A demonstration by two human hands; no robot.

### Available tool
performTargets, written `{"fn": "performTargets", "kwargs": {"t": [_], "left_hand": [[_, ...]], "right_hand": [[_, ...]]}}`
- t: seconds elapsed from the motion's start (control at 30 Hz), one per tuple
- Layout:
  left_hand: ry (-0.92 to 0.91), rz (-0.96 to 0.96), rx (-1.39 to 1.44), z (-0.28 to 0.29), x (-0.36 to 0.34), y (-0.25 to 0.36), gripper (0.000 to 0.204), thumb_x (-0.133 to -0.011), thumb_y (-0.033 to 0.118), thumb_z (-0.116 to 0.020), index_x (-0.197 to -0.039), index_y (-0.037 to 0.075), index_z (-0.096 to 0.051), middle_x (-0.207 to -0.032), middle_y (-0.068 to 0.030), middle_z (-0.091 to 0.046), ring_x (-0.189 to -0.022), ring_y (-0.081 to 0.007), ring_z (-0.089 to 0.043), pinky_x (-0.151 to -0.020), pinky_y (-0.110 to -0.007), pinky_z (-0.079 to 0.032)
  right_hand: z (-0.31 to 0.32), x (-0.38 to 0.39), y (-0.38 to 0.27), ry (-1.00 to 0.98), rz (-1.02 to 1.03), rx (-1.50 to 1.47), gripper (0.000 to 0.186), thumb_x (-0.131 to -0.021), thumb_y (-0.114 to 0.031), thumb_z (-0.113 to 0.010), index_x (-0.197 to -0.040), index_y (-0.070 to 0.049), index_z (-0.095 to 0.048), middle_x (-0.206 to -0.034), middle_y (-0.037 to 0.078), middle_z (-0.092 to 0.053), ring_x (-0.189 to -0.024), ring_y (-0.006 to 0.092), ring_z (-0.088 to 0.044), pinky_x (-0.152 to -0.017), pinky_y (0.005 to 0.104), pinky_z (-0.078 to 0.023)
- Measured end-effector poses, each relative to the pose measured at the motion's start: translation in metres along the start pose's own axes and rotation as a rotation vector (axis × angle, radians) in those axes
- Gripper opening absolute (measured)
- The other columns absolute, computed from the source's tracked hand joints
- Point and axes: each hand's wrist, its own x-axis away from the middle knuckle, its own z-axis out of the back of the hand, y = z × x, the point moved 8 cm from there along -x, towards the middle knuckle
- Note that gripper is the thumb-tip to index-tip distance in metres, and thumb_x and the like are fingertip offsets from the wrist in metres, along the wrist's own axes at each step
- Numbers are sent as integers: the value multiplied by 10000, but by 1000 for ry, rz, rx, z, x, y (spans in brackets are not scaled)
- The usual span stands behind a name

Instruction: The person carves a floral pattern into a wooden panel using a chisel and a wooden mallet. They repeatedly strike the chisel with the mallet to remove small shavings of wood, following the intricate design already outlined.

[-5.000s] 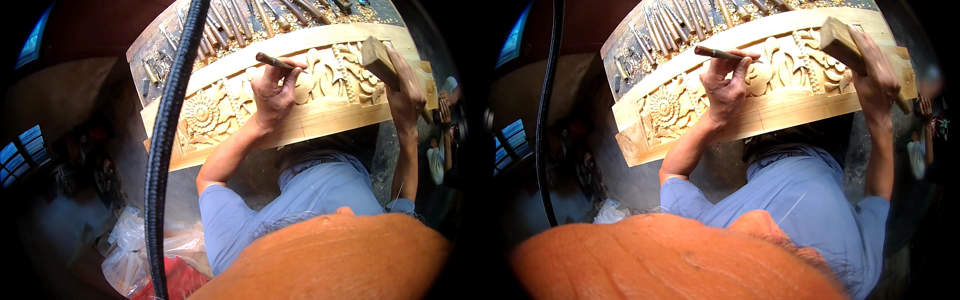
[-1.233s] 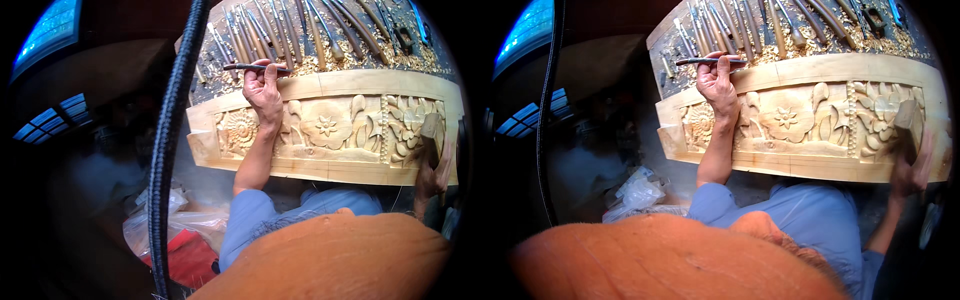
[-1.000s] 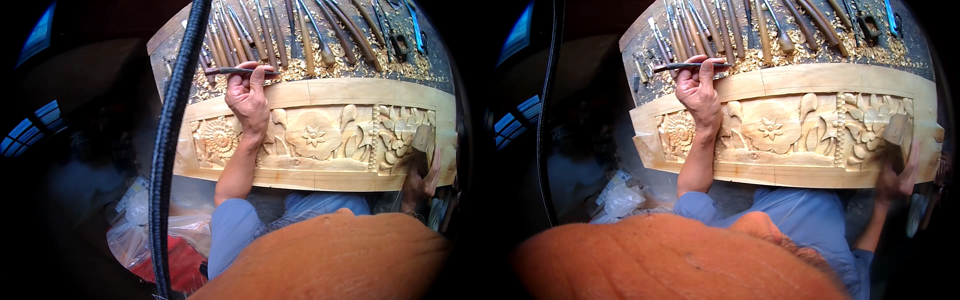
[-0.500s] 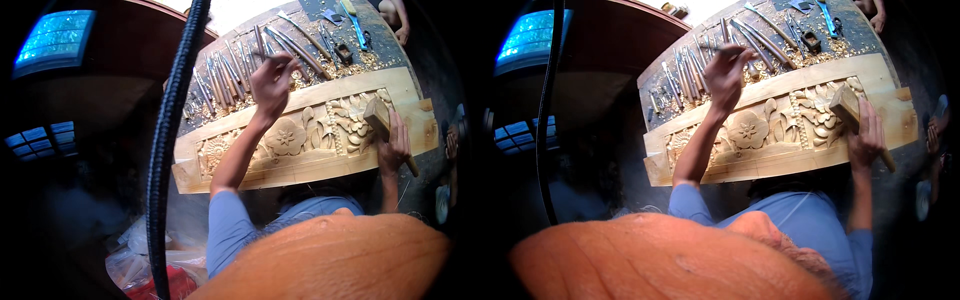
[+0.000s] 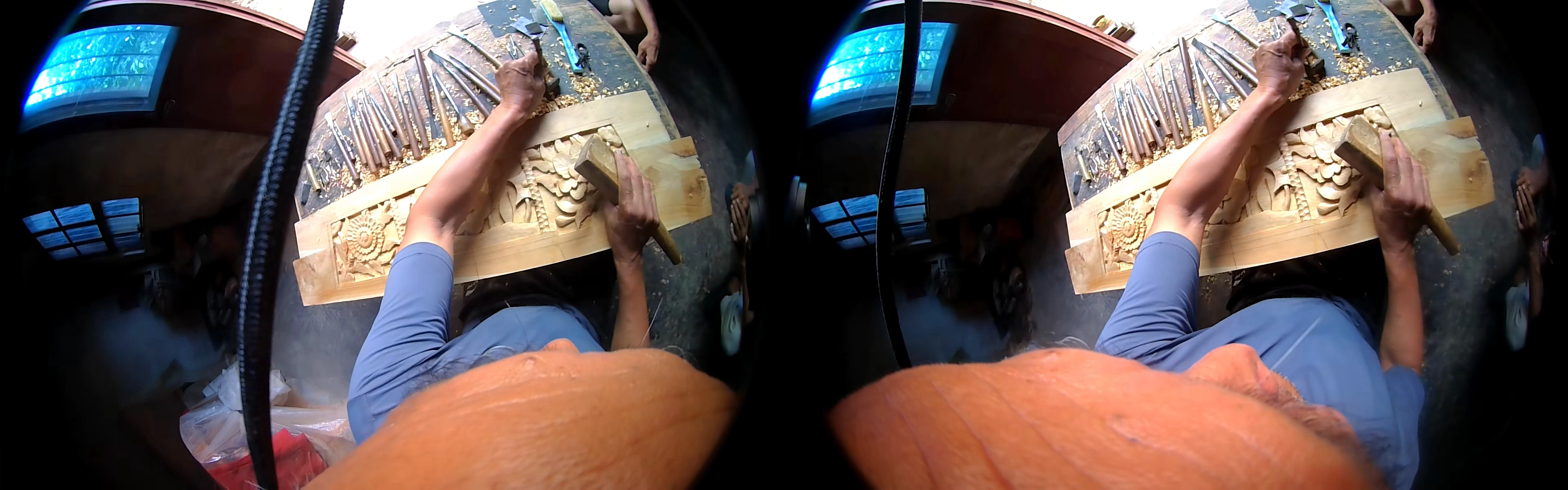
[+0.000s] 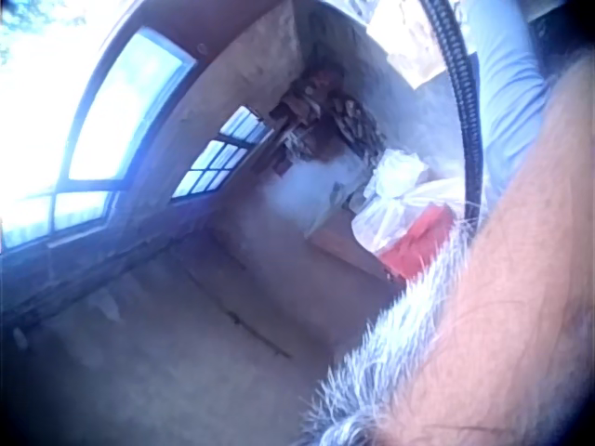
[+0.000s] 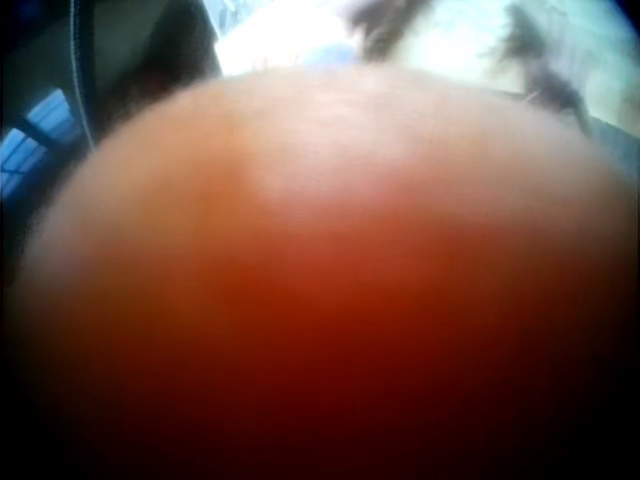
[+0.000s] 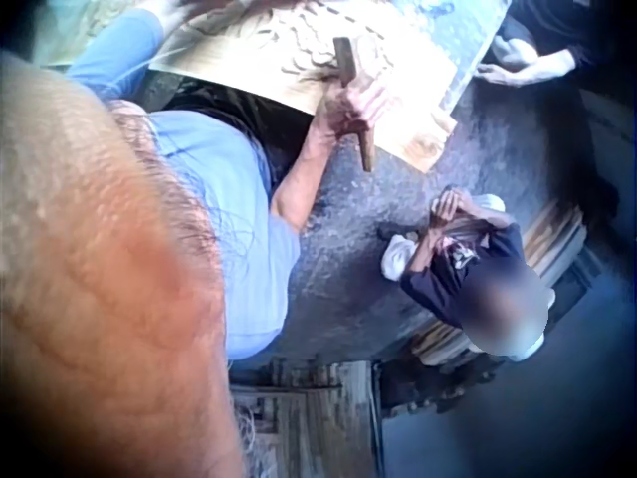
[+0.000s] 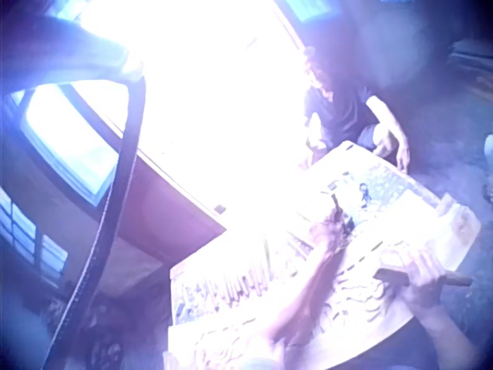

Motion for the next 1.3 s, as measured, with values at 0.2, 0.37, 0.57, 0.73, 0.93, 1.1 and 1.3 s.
{"fn": "performTargets", "kwargs": {"t": [0.2,0.37,0.57,0.73,0.93,1.1,1.3], "left_hand": [[50,204,569,37,2,-33,112,-1036,29,-678,-1036,-26,-776,-882,-125,-822,-812,-198,-811,-740,-340,-672],[39,109,951,138,68,-44,131,-1077,9,-614,-1147,-83,-676,-1011,-228,-793,-867,-292,-818,-773,-360,-714],[-79,126,716,198,166,-51,139,-1102,-7,-584,-1209,-19,-671,-1079,-184,-805,-1039,-292,-812,-948,-416,-721],[-129,-11,664,175,181,-50,192,-1063,-39,-642,-1245,17,-662,-1047,-121,-829,-994,-235,-826,-835,-347,-720],[-104,-56,536,173,181,-50,176,-1053,5,-691,-1226,24,-664,-992,-99,-837,-870,-204,-825,-726,-326,-656],[-87,-81,495,172,181,-48,123,-1059,56,-710,-1179,36,-694,-976,-100,-833,-846,-219,-825,-718,-345,-653],[-80,-130,425,173,178,-43,76,-1055,81,-724,-1118,42,-707,-930,-88,-828,-786,-221,-817,-674,-353,-646]], "right_hand": [[-4,-1,-11,12,30,-67,820,-756,41,-800,-1531,-166,-633,-1401,72,-729,-1196,319,-721,-1034,423,-580],[-5,0,0,-2,16,-11,795,-785,67,-784,-1529,-172,-636,-1390,79,-741,-1201,325,-736,-1016,426,-585],[0,-12,-2,-96,15,-87,694,-848,-19,-853,-1499,-180,-675,-1271,117,-779,-1090,347,-761,-916,432,-603],[30,-30,-48,-67,47,-176,659,-869,-23,-881,-1488,-142,-689,-1332,118,-782,-1159,298,-775,-972,397,-608],[53,-46,-101,-50,156,-323,638,-890,-22,-886,-1491,-84,-682,-1370,137,-775,-1209,278,-769,-1023,382,-604],[52,-54,-117,-50,197,-386,652,-878,-9,-884,-1493,-77,-677,-1387,160,-762,-1250,305,-753,-1038,397,-599],[60,-61,-128,-35,231,-344,635,-884,-17,-882,-1483,-57,-676,-1380,170,-762,-1255,329,-751,-1033,414,-604]]}}
